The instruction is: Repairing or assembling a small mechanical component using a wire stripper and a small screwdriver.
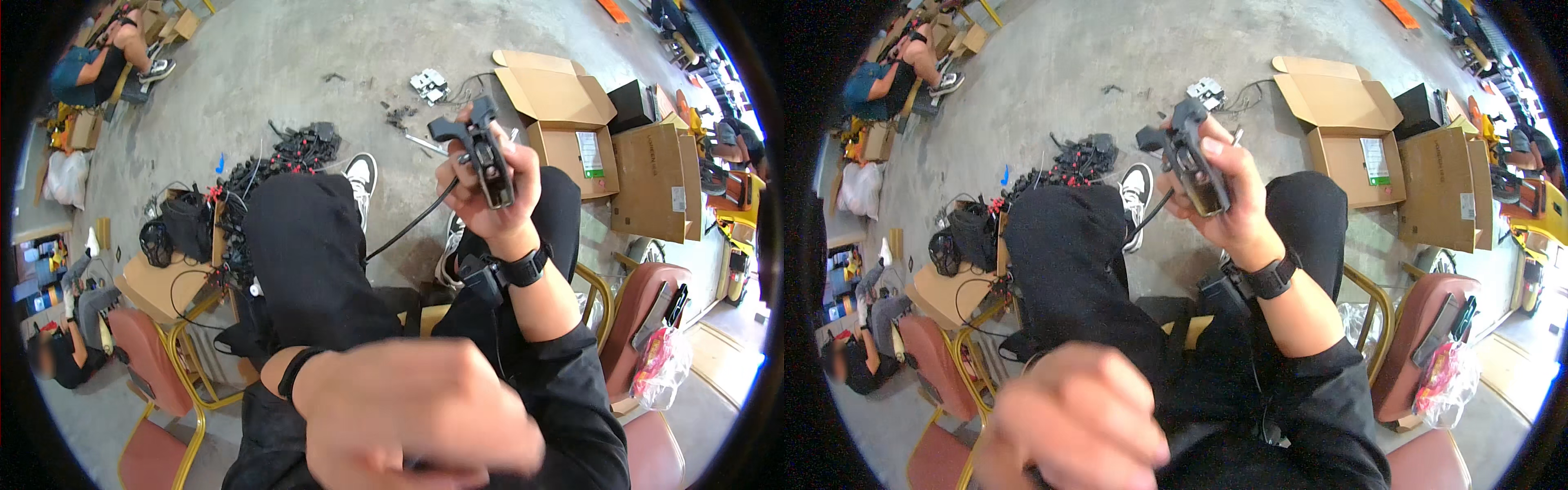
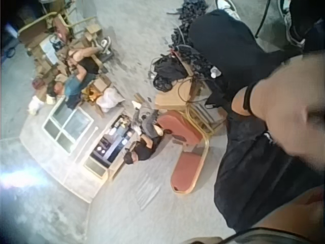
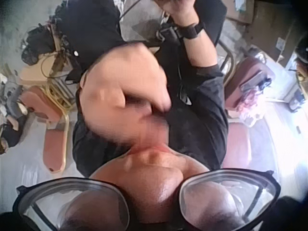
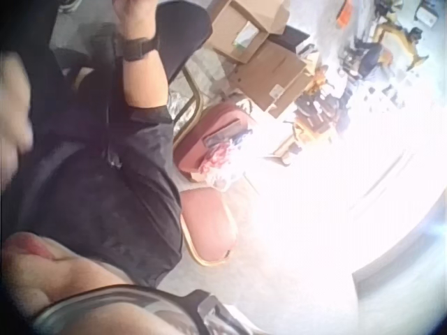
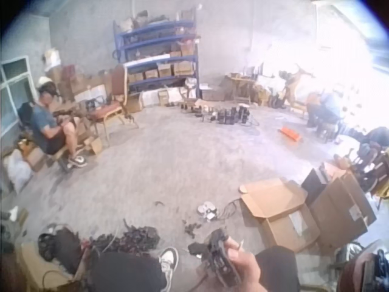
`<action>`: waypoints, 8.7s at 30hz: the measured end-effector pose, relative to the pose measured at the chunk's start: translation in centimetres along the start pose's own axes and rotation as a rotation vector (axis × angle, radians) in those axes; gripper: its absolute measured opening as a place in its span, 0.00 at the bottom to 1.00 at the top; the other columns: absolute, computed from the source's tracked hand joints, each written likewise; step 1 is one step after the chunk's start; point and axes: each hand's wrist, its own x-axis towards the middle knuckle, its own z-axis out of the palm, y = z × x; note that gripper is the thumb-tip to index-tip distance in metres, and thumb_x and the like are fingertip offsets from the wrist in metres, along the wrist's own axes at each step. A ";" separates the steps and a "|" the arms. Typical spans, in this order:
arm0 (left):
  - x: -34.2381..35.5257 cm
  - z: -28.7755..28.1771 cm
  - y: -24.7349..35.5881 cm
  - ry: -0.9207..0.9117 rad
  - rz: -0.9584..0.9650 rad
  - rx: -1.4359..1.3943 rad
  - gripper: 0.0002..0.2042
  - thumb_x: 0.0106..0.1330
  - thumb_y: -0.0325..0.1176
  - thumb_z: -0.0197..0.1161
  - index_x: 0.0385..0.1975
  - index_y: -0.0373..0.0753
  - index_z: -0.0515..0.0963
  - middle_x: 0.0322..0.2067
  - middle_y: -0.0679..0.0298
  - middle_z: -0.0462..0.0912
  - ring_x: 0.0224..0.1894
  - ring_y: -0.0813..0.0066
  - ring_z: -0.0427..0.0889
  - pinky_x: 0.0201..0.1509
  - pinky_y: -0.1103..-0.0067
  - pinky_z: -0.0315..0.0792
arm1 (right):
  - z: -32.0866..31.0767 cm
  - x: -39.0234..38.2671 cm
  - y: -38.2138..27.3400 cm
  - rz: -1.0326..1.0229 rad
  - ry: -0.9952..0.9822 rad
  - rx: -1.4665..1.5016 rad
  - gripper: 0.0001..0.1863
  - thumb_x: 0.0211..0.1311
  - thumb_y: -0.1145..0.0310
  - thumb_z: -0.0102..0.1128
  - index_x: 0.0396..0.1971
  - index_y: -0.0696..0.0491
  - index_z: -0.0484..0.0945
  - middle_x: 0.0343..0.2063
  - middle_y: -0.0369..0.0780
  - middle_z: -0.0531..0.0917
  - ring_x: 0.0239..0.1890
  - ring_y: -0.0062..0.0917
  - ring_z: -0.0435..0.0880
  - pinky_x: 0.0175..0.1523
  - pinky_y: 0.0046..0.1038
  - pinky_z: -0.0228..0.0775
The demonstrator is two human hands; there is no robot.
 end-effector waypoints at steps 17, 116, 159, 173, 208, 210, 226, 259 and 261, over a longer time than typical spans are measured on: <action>-1.1 -6.3 2.2 -0.315 0.282 -0.078 0.17 0.61 0.33 0.53 0.41 0.23 0.71 0.43 0.44 0.75 0.37 0.55 0.76 0.40 0.70 0.71 | 0.3 -0.3 0.8 -0.026 0.033 -0.063 0.22 0.58 0.54 0.48 0.49 0.51 0.68 0.18 0.32 0.62 0.17 0.17 0.56 0.20 0.18 0.48; -6.1 -3.6 -0.7 0.276 -0.236 0.122 0.24 0.47 0.08 0.40 0.47 0.29 0.69 0.46 0.55 0.74 0.50 0.69 0.76 0.50 0.74 0.77 | 11.6 -10.7 3.8 -0.694 -0.105 0.007 0.21 0.66 0.46 0.41 0.49 0.46 0.62 0.19 0.30 0.59 0.26 0.19 0.54 0.33 0.24 0.48; -6.8 -4.6 -9.0 0.099 0.000 0.130 0.16 0.50 0.25 0.66 0.38 0.32 0.70 0.41 0.48 0.78 0.46 0.55 0.78 0.51 0.68 0.71 | 7.2 -8.8 6.4 -0.576 -0.180 -0.129 0.22 0.45 0.77 0.72 0.36 0.57 0.67 0.36 0.48 0.76 0.36 0.22 0.75 0.43 0.21 0.68; -6.5 -4.5 -8.5 0.123 -0.034 0.168 0.17 0.47 0.22 0.68 0.38 0.32 0.72 0.42 0.49 0.78 0.44 0.61 0.80 0.48 0.74 0.73 | 7.5 -9.8 4.0 -0.391 -0.071 -0.594 0.13 0.46 0.81 0.65 0.34 0.62 0.75 0.35 0.41 0.76 0.29 0.17 0.69 0.34 0.16 0.63; -6.6 -4.2 -7.3 0.094 -0.121 0.151 0.14 0.53 0.25 0.64 0.40 0.31 0.74 0.47 0.44 0.77 0.53 0.51 0.76 0.55 0.68 0.71 | 6.8 -10.0 4.6 -0.558 -0.309 -0.658 0.11 0.59 0.70 0.57 0.39 0.60 0.73 0.39 0.42 0.73 0.31 0.19 0.67 0.32 0.17 0.58; -6.5 -4.3 -7.4 0.079 -0.104 0.173 0.14 0.53 0.25 0.64 0.40 0.31 0.74 0.47 0.44 0.77 0.53 0.51 0.76 0.55 0.67 0.71 | 6.8 -10.1 4.6 -0.540 -0.298 -0.639 0.11 0.59 0.71 0.57 0.39 0.60 0.73 0.39 0.42 0.73 0.31 0.19 0.67 0.31 0.17 0.58; -6.8 -4.6 -8.8 0.029 0.018 0.174 0.15 0.51 0.25 0.67 0.39 0.34 0.73 0.44 0.45 0.78 0.53 0.49 0.76 0.53 0.66 0.72 | 7.5 -10.3 3.6 -0.440 -0.256 -0.616 0.11 0.49 0.83 0.52 0.36 0.58 0.73 0.38 0.41 0.74 0.37 0.22 0.70 0.41 0.20 0.63; -6.7 -3.8 -7.8 0.071 -0.022 0.143 0.16 0.52 0.27 0.66 0.41 0.32 0.73 0.49 0.44 0.75 0.58 0.46 0.69 0.57 0.64 0.69 | 8.1 -11.1 2.9 -0.359 -0.260 -0.614 0.09 0.48 0.82 0.50 0.32 0.61 0.71 0.34 0.44 0.73 0.37 0.30 0.71 0.44 0.26 0.64; -6.8 -3.9 -7.6 0.067 -0.059 0.130 0.17 0.52 0.27 0.66 0.42 0.32 0.73 0.50 0.43 0.74 0.60 0.46 0.67 0.58 0.64 0.68 | 8.2 -11.0 2.8 -0.366 -0.272 -0.620 0.09 0.48 0.82 0.50 0.32 0.60 0.71 0.34 0.44 0.73 0.36 0.30 0.71 0.44 0.26 0.64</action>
